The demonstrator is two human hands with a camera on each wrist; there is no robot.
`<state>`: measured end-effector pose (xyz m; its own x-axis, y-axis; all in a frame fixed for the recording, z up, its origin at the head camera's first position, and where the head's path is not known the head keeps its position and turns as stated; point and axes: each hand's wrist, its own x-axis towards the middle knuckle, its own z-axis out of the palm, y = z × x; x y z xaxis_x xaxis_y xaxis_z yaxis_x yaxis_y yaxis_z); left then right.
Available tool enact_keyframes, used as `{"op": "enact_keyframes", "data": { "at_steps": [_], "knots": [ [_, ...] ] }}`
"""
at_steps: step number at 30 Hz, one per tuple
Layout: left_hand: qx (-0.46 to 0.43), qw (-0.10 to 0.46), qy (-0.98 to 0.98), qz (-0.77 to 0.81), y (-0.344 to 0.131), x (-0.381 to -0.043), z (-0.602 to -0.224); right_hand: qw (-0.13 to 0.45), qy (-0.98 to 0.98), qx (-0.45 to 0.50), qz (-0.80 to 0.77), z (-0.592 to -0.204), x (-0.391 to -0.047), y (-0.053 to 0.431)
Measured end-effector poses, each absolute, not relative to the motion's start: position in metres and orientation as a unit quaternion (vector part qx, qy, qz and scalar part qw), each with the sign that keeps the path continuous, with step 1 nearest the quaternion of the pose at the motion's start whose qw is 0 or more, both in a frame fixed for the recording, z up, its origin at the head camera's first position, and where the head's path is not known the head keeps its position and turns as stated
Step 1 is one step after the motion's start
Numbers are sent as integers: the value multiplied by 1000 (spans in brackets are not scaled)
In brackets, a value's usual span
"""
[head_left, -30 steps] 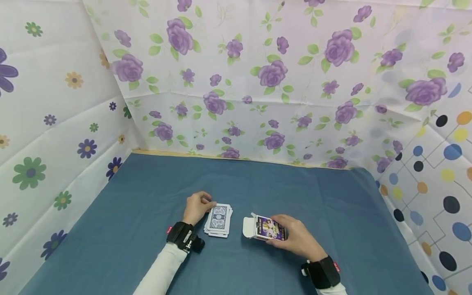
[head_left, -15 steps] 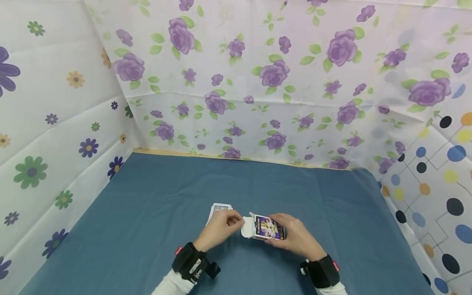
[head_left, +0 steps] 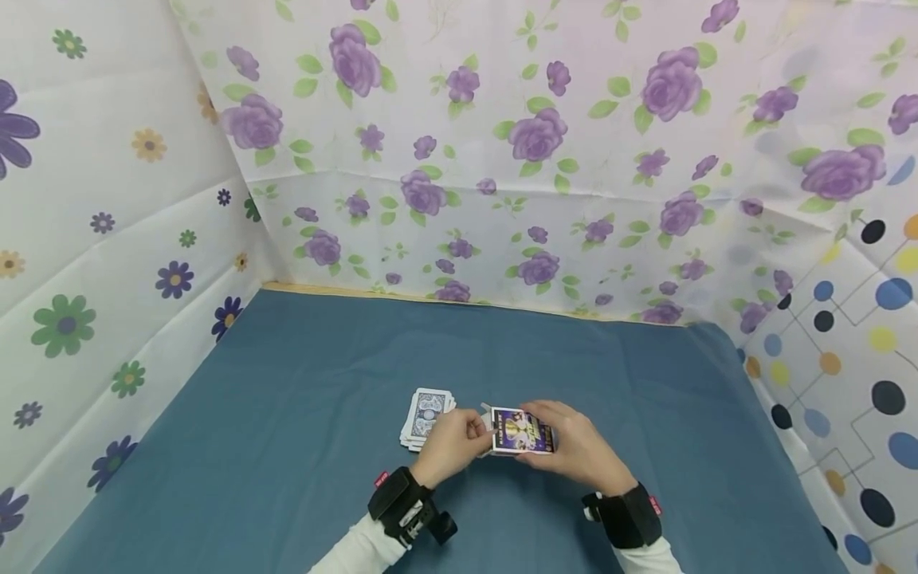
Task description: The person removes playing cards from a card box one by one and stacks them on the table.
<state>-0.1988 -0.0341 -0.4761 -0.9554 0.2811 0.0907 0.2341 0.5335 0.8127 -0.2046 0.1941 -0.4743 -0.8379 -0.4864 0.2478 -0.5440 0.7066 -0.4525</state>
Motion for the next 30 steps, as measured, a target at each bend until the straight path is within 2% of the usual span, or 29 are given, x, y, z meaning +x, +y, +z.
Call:
{"op": "enact_keyframes", "data": {
  "at_steps": [3,11,15,19,24,30],
  "knots": [
    [142,40,870,470,-34,-200,-477,57,-920,281,267,-474,-204,194],
    [136,149,787,582,-48,-206,-477,53,-922,271,272,-477,-203,198],
    [134,171,763,608,-62,-207,-475,49,-925,262,271,-477,-204,200],
    [124,172,750,627,-84,-208,-472,46,-927,260,266,-476,-204,199],
    [106,143,742,647,-116,-211,-470,45,-926,262,267,-475,-204,199],
    [29,102,736,668,-145,-218,-466,41,-927,260,269,-477,-203,199]
  ]
}}
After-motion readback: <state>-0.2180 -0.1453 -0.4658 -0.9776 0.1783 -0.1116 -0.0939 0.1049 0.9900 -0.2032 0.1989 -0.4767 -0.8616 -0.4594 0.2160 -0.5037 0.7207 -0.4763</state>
